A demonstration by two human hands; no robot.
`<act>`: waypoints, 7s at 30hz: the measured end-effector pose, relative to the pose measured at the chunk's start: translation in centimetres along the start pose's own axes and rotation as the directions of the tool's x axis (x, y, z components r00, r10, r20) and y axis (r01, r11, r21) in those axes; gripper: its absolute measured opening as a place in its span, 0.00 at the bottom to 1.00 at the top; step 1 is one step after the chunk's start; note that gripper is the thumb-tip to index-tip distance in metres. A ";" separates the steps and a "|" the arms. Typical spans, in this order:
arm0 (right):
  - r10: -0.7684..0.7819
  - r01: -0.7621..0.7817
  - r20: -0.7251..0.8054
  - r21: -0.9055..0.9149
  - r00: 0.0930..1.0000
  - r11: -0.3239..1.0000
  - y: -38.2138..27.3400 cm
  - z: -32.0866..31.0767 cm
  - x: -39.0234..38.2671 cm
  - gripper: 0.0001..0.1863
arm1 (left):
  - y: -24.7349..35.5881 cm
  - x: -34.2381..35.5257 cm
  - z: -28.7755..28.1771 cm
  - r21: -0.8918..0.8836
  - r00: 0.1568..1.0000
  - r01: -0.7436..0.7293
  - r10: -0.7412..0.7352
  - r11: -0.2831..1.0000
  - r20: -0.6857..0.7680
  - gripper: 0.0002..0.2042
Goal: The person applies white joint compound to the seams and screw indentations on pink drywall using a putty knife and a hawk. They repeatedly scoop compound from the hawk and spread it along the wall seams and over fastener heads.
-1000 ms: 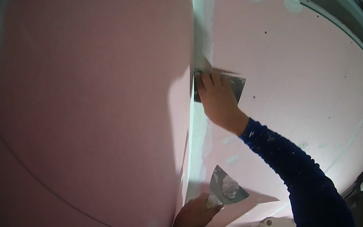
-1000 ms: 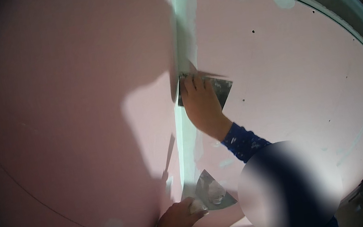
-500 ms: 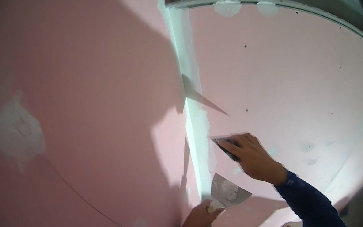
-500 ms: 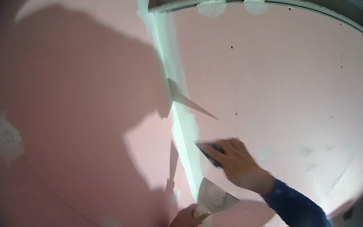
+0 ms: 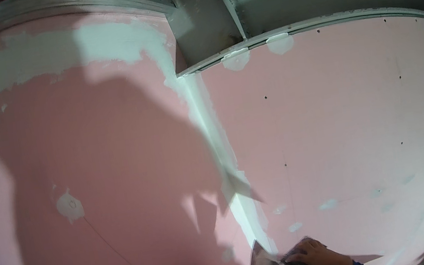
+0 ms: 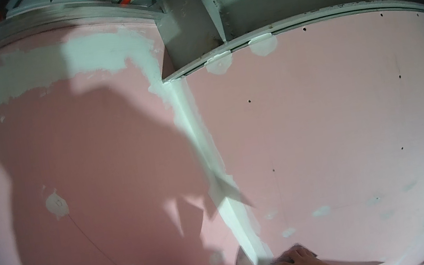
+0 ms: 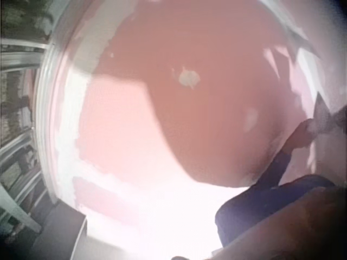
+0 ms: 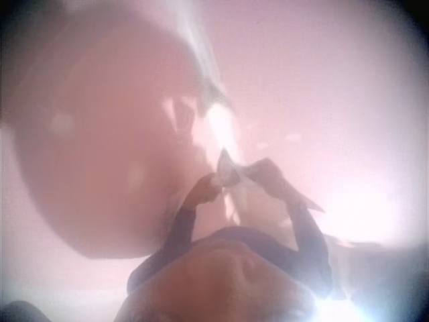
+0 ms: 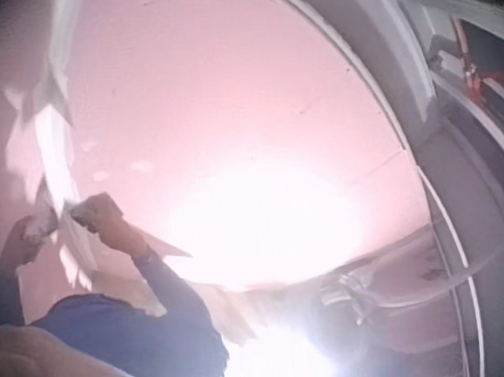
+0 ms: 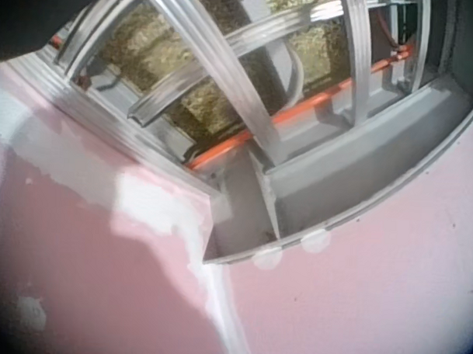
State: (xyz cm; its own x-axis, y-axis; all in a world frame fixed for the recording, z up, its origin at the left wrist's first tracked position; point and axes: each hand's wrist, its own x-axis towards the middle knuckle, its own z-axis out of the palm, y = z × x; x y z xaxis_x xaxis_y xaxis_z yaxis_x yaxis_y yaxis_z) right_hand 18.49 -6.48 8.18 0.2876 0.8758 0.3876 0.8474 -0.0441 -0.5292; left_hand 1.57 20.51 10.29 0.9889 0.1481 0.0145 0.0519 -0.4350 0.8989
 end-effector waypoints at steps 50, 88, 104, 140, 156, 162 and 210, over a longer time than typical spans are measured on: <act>-0.193 0.251 0.282 -0.186 0.940 0.950 0.5 -14.3 5.2 0.17 | 5.0 2.4 -3.5 0.053 0.949 0.287 -0.291 0.956 0.118 0.23; -0.044 -0.244 -0.717 -0.294 0.696 0.924 -9.7 -32.8 43.4 0.19 | -4.9 -1.7 4.0 0.052 0.997 -0.072 0.073 0.996 -0.032 0.24; -0.305 0.033 -0.577 -0.432 0.758 0.901 -5.5 -38.6 37.5 0.18 | -5.0 -1.3 5.0 0.221 0.998 -0.014 0.026 0.975 -0.052 0.23; -0.084 -0.179 -0.757 -0.259 0.648 0.949 -7.0 -35.7 42.7 0.26 | -3.4 -1.5 4.9 0.263 0.990 0.135 -0.139 0.955 -0.003 0.23; -0.049 -0.172 -0.734 -0.222 0.677 0.960 -2.4 -39.7 42.0 0.22 | -3.7 -1.2 4.9 0.282 0.998 0.046 -0.029 0.958 -0.064 0.25; -0.065 -0.058 -0.690 -0.154 0.721 0.986 -2.6 -38.6 41.5 0.23 | -3.8 -1.3 4.7 0.243 0.995 0.102 -0.104 0.965 -0.003 0.26; -0.077 -0.083 -0.809 -0.153 0.582 0.985 -4.8 -36.8 39.0 0.18 | -6.5 0.5 4.9 0.128 0.999 -0.053 0.053 0.990 0.006 0.21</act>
State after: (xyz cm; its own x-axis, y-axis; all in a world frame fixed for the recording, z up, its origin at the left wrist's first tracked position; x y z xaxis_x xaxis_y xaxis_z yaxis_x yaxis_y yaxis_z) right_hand 42.05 10.19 53.61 0.4636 0.1244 0.8773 0.8789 -0.1901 -0.4375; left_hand 2.41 19.06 2.32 0.9911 0.1192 0.0591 0.0167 -0.5520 0.8337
